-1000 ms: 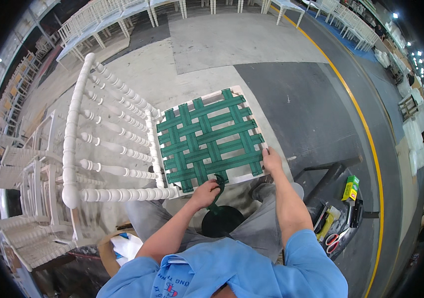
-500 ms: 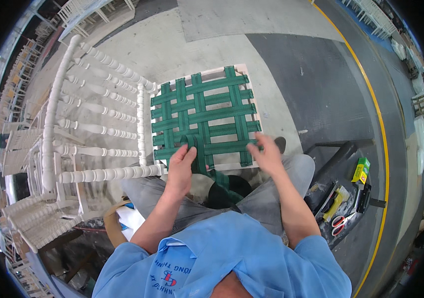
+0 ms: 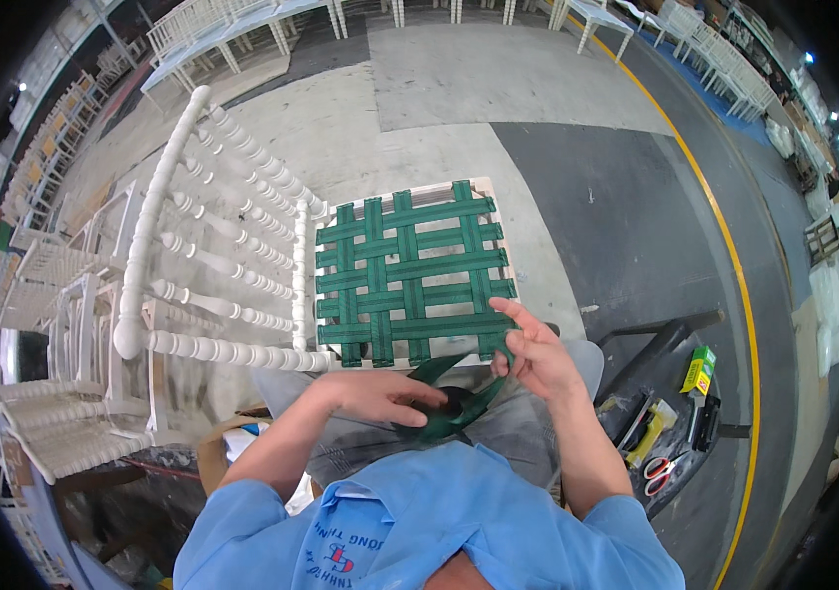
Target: The person weaves green plastic webbing into the seat frame of a white wooden chair, then staples a white protective sheet over the woven seat. They use a staple gun to secure the webbing and the sheet, then place the finished chair with others.
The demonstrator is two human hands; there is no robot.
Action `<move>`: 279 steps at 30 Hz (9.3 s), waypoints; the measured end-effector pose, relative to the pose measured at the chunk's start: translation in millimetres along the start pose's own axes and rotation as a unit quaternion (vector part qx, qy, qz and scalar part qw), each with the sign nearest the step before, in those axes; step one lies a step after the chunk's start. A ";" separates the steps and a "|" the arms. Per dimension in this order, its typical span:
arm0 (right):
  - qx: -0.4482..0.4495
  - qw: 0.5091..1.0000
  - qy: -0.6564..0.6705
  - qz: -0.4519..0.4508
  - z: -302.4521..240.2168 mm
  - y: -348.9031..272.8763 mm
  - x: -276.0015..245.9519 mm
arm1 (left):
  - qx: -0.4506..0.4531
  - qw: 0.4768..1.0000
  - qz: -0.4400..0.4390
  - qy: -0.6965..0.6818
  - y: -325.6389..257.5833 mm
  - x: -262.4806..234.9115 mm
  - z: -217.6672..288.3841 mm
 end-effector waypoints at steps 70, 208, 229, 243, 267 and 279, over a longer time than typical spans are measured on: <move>0.006 0.775 -0.615 0.143 -5.5 292.1 -147.6 | 0.286 0.442 0.347 -0.776 175.0 -226.3 -109.0; 0.123 0.840 -0.440 0.292 -87.4 340.2 -129.7 | -0.068 0.759 0.588 0.271 167.8 -339.0 -97.7; 0.120 0.826 -0.478 0.274 -64.0 370.4 -125.5 | 0.086 0.713 0.670 0.188 148.5 -339.0 -97.4; 0.119 0.817 -0.494 0.272 -56.3 374.5 -111.7 | 0.150 0.687 0.702 0.114 136.5 -340.4 -107.4; 0.077 0.851 -0.429 0.293 -94.7 298.2 -90.5 | 0.172 0.681 0.705 0.097 86.4 -334.5 -106.8; 0.062 0.751 -0.294 0.588 -102.2 -179.7 -189.1 | -0.183 0.726 0.260 -0.610 107.4 25.6 -202.8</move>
Point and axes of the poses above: each hand's wrist, its own y-axis towards the middle knuckle, its own x-axis out of the palm, z = x × y, the point moved 8 cm from there along y, towards the middle knuckle, and after that the axes turned 11 degrees about -y, right-handed, at the moved point
